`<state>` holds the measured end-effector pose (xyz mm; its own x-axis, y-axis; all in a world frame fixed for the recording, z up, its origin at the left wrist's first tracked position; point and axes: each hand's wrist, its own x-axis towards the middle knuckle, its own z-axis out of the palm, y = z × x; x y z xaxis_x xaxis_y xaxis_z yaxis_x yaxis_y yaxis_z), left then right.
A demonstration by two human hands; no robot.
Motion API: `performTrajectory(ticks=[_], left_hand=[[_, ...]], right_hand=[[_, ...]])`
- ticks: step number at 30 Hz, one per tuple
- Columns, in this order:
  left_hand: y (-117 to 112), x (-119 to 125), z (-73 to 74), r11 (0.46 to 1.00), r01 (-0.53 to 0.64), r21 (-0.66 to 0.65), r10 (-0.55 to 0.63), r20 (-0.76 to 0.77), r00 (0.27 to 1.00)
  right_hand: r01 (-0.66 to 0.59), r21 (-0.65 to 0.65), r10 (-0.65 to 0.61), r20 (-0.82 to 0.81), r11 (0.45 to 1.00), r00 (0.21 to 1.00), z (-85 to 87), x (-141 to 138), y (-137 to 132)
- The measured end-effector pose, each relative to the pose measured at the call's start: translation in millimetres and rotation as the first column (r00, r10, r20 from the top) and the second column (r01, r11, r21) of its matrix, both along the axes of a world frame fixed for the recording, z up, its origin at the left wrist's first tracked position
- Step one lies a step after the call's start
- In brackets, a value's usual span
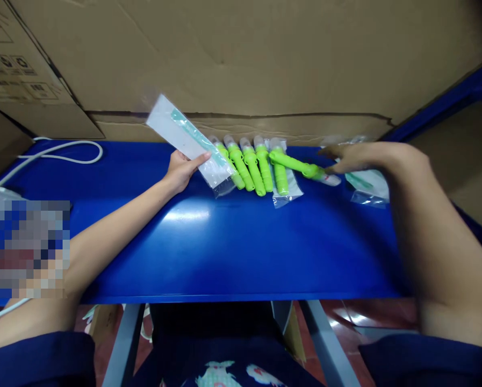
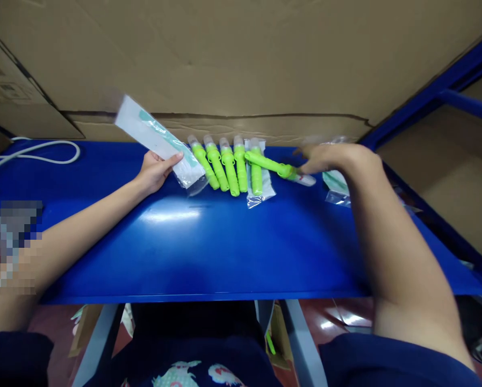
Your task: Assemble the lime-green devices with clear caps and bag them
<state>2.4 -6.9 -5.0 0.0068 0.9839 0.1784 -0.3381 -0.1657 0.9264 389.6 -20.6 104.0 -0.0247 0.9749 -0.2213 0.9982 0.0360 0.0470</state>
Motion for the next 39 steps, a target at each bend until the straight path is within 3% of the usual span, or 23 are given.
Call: performTrajectory(ticks=[1,3,8,13,18,23,27,32,39], left_hand=[[0.7,0.7,-1.3,0.998,-0.064,0.013,0.064,0.009,0.998],[1.3,1.4,-3.3,0.989,-0.144,0.040,0.144,0.008,0.990],[-0.2,1.1,-3.6,0.975,-0.206,0.077,0.209,-0.027,0.978],[-2.9,1.4,-0.9,0.974,-0.222,0.048,0.224,-0.026,0.974],[-3.1,-0.4,0.5,0.941,-0.330,0.075,0.335,-0.064,0.940],[0.1,-1.7,1.8,0.910,-0.404,0.095,0.411,-0.079,0.908],[2.9,-1.2,0.7,0.931,-0.364,0.035,0.366,-0.069,0.928],[5.3,-2.5,-1.6,0.952,-0.298,-0.066,0.300,0.021,0.954],[2.2,-3.3,1.2,0.973,-0.227,-0.036,0.230,0.071,0.971]], right_hand=[[0.028,-0.087,-0.024,0.040,0.996,0.999,-8.9,7.0,-1.6],[0.031,-0.102,-0.027,0.042,0.994,0.999,-29.4,16.5,-6.3],[-0.150,0.182,0.166,-0.077,0.972,0.983,-64.5,27.5,-22.2],[-0.149,0.311,0.231,-0.245,0.939,0.942,-61.9,22.2,-35.5],[-0.141,0.479,0.324,-0.325,0.867,0.888,-48.4,-12.2,-52.1],[-0.361,0.528,0.567,-0.302,0.769,0.766,-34.0,-63.7,-65.0],[-0.488,0.495,0.627,-0.158,0.719,0.763,-37.6,-90.8,-61.8],[-0.448,0.567,0.593,-0.089,0.691,0.801,-59.2,-84.9,-51.5],[-0.385,0.591,0.536,-0.097,0.709,0.838,-71.5,-67.7,-50.9]])
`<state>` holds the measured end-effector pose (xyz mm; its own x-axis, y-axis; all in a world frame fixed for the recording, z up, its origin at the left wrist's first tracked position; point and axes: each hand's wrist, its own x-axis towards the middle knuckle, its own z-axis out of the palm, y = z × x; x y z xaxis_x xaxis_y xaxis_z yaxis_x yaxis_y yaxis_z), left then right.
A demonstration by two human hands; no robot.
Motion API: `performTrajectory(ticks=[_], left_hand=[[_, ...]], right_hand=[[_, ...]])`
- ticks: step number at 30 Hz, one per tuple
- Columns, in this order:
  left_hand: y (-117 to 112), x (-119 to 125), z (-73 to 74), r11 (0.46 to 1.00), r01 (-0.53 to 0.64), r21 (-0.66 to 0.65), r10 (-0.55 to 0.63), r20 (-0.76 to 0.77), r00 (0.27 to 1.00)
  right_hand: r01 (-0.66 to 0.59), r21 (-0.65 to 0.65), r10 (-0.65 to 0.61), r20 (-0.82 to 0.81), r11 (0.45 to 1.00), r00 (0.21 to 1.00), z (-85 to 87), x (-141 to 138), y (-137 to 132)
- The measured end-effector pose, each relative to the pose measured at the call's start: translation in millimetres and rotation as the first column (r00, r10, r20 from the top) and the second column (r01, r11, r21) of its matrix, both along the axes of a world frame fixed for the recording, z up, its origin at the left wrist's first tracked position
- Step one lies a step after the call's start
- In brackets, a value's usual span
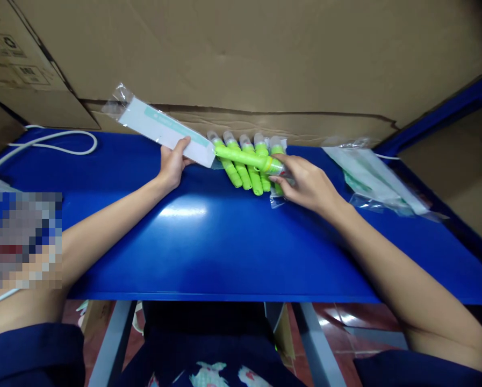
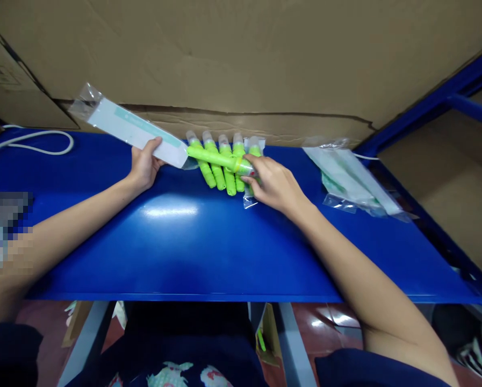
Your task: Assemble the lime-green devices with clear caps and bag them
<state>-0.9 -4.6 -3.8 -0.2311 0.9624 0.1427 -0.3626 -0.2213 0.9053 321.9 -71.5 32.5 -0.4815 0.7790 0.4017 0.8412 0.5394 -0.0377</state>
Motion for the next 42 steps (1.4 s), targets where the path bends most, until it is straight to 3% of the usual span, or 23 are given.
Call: performTrajectory(ticks=[10,15,24,30,37,42], left_hand=[[9.2,-11.4,-8.9,0.999,0.037,0.011,-0.037,0.023,0.999],[6.4,-8.6,-3.4,0.996,0.079,-0.031,-0.076,0.100,0.992],[-18.4,5.6,13.7,0.968,0.238,-0.077,-0.237,0.012,0.971],[-16.5,3.9,10.9,0.977,0.203,-0.061,-0.202,0.009,0.979],[-18.4,2.2,12.0,0.954,0.296,-0.039,-0.296,0.000,0.955],[-17.0,3.6,10.6,0.946,0.317,-0.067,-0.317,0.008,0.948]], right_hand=[[0.005,-0.007,-0.005,0.017,1.000,1.000,-1.3,-4.6,-4.8],[0.013,-0.020,-0.014,-0.033,1.000,0.999,-7.4,-6.8,-4.8],[0.003,-0.066,-0.008,-0.088,0.998,0.996,-3.0,-17.8,-14.5],[0.007,-0.046,-0.011,-0.087,0.999,0.996,-3.6,-15.1,-11.5],[-0.052,-0.030,0.044,-0.211,0.998,0.976,-12.3,-17.1,-5.2],[-0.106,0.047,0.113,-0.205,0.993,0.972,-5.5,-26.2,0.2]])
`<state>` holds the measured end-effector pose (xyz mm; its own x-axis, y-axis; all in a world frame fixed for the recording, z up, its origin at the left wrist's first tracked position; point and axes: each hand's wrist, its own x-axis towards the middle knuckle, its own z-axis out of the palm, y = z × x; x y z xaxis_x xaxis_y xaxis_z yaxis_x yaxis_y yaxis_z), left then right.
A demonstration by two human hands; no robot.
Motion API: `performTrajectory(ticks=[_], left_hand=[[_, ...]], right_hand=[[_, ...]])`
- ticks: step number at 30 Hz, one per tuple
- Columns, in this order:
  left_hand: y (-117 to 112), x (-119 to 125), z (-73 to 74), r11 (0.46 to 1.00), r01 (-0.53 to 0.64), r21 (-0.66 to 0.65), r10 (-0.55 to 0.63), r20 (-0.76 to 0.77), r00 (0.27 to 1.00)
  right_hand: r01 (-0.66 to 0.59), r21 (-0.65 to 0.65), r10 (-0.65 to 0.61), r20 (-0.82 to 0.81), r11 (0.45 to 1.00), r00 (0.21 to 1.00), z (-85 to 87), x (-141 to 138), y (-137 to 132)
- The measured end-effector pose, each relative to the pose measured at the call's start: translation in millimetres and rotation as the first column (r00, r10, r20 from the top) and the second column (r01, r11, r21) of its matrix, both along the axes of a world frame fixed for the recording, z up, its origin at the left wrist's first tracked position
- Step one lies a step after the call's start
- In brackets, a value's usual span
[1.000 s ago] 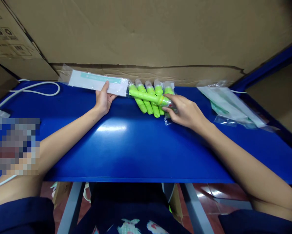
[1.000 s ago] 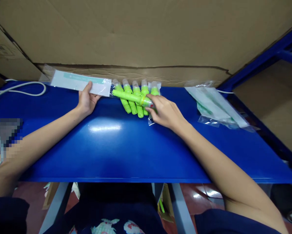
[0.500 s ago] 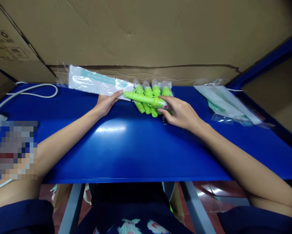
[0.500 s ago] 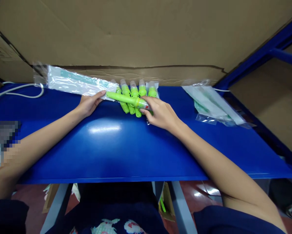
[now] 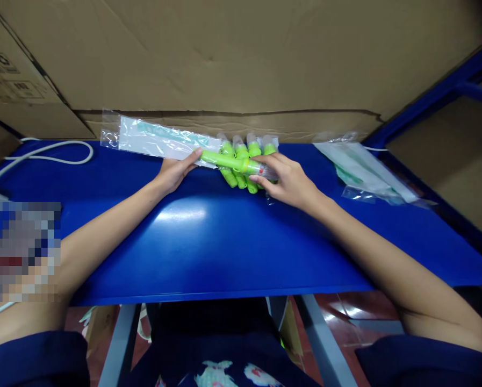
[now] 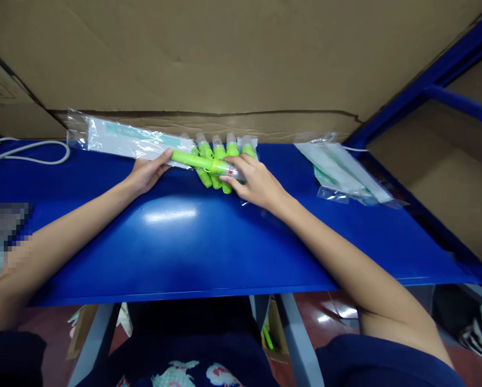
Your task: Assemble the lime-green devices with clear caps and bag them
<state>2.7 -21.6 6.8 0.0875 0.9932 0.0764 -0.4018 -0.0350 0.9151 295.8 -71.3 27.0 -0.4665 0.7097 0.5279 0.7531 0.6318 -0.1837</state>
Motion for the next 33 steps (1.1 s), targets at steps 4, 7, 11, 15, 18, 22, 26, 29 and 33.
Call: performTrajectory(ticks=[4,7,11,15,18,22,26,29,33], left_hand=[[0.0,1.9,-2.2,0.998,0.046,0.031,-0.047,0.018,0.999],[1.0,2.2,-2.8,0.998,0.047,0.030,-0.049,0.039,0.998],[4.3,0.6,-3.4,0.999,0.036,0.012,-0.037,0.074,0.997],[6.3,-1.0,-2.8,1.000,0.024,0.003,-0.024,0.107,0.994],[4.9,-0.4,-1.0,1.000,0.022,0.002,-0.022,0.120,0.993],[1.1,2.0,2.4,0.999,0.018,-0.036,-0.013,0.129,0.992],[-0.3,2.8,5.2,0.998,-0.015,-0.063,0.023,0.137,0.990],[0.6,2.2,6.2,0.997,-0.026,-0.079,0.038,0.156,0.987],[1.1,2.2,7.7,0.995,-0.028,-0.098,0.047,0.198,0.979]], right_hand=[[0.038,0.043,-0.038,0.005,0.998,0.999,6.8,-11.4,1.9],[0.060,0.098,-0.060,-0.008,0.993,0.998,8.1,-21.5,2.9],[0.115,0.160,-0.109,-0.044,0.981,0.993,9.5,-33.1,7.6],[0.156,0.136,-0.152,-0.036,0.978,0.988,13.0,-41.0,15.6],[0.171,0.108,-0.169,-0.032,0.979,0.985,13.6,-47.3,22.2],[0.150,0.092,-0.148,-0.038,0.984,0.988,11.9,-58.4,31.8],[0.091,0.100,-0.087,-0.044,0.991,0.995,13.0,-69.8,42.4],[0.075,0.122,-0.066,-0.080,0.990,0.995,12.6,-75.3,49.7],[0.056,0.108,-0.041,-0.138,0.993,0.990,7.2,-74.0,57.0]])
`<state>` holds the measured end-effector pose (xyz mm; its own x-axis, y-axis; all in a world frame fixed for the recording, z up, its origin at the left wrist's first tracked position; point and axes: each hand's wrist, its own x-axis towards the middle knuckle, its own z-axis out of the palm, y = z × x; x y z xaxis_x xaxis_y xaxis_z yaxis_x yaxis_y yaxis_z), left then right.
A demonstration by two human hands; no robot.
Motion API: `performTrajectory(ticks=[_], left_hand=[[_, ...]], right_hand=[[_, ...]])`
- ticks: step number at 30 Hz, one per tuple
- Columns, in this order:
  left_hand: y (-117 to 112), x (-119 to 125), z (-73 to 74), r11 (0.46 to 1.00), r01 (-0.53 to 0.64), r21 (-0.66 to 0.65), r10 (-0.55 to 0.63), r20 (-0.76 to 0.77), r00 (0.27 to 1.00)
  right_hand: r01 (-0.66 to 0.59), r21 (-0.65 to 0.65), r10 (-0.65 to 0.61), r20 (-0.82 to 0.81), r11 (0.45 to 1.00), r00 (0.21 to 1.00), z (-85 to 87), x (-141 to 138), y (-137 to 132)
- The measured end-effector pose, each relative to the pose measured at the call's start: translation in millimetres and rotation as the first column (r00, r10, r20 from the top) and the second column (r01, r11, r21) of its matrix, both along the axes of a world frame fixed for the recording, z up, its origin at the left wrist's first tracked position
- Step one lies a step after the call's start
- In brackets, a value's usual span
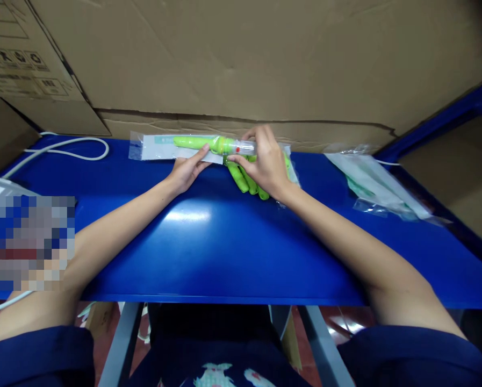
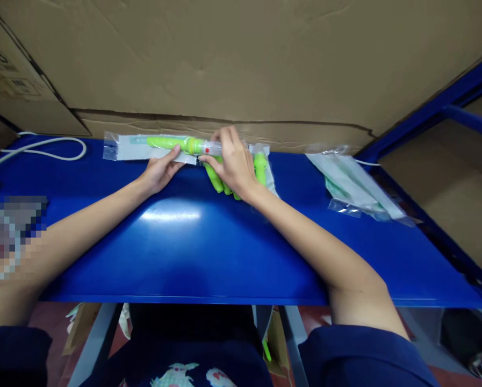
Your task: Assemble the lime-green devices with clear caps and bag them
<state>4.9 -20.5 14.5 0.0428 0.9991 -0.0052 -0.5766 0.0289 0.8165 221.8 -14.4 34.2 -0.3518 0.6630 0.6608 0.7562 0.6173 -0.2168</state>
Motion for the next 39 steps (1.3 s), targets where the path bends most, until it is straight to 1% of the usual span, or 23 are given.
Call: performTrajectory(ticks=[4,6,10,14,20,25,30,34,36,39], left_hand=[[-0.1,0.6,1.9,1.000,-0.019,-0.001,0.019,0.017,1.000],[0.4,0.4,2.0,0.999,-0.028,0.017,0.028,0.004,1.000],[1.3,-0.7,0.0,0.999,-0.010,0.032,0.012,-0.063,0.998],[-1.2,-1.4,-0.9,0.996,0.055,0.068,-0.046,-0.132,0.990],[-4.8,-1.5,-1.4,0.988,0.137,0.076,-0.123,-0.163,0.979],[-4.5,-2.3,-3.4,0.973,0.219,0.070,-0.203,-0.182,0.962],[-6.7,-2.4,-3.0,0.957,0.266,0.112,-0.239,-0.212,0.948],[-9.3,-2.1,-2.3,0.948,0.289,0.136,-0.251,-0.243,0.937],[-9.4,-2.2,-2.4,0.945,0.295,0.138,-0.256,-0.244,0.935],[-7.6,-2.8,-2.8,0.950,0.289,0.115,-0.257,-0.236,0.937]], right_hand=[[-0.079,-0.031,0.078,-0.029,0.996,0.996,-4.5,10.4,5.9],[-0.094,-0.045,0.093,-0.037,0.994,0.995,-4.7,14.8,6.4],[-0.036,-0.081,0.035,-0.015,0.996,0.999,-2.3,15.7,-0.8],[-0.011,-0.100,0.014,0.030,0.995,0.999,-0.5,10.9,-10.3],[0.007,-0.037,-0.006,0.038,0.999,0.999,-2.0,7.5,-15.4],[0.005,-0.011,-0.005,0.040,1.000,0.999,-1.7,5.3,-19.4],[0.021,0.036,-0.024,0.067,0.999,0.997,-4.1,-1.1,-24.5],[0.050,0.072,-0.054,0.051,0.996,0.997,-8.8,-6.3,-26.7],[0.060,0.061,-0.063,0.043,0.996,0.997,-9.7,-7.2,-25.8],[0.054,0.010,-0.054,0.039,0.999,0.998,-7.3,-5.4,-21.7]])
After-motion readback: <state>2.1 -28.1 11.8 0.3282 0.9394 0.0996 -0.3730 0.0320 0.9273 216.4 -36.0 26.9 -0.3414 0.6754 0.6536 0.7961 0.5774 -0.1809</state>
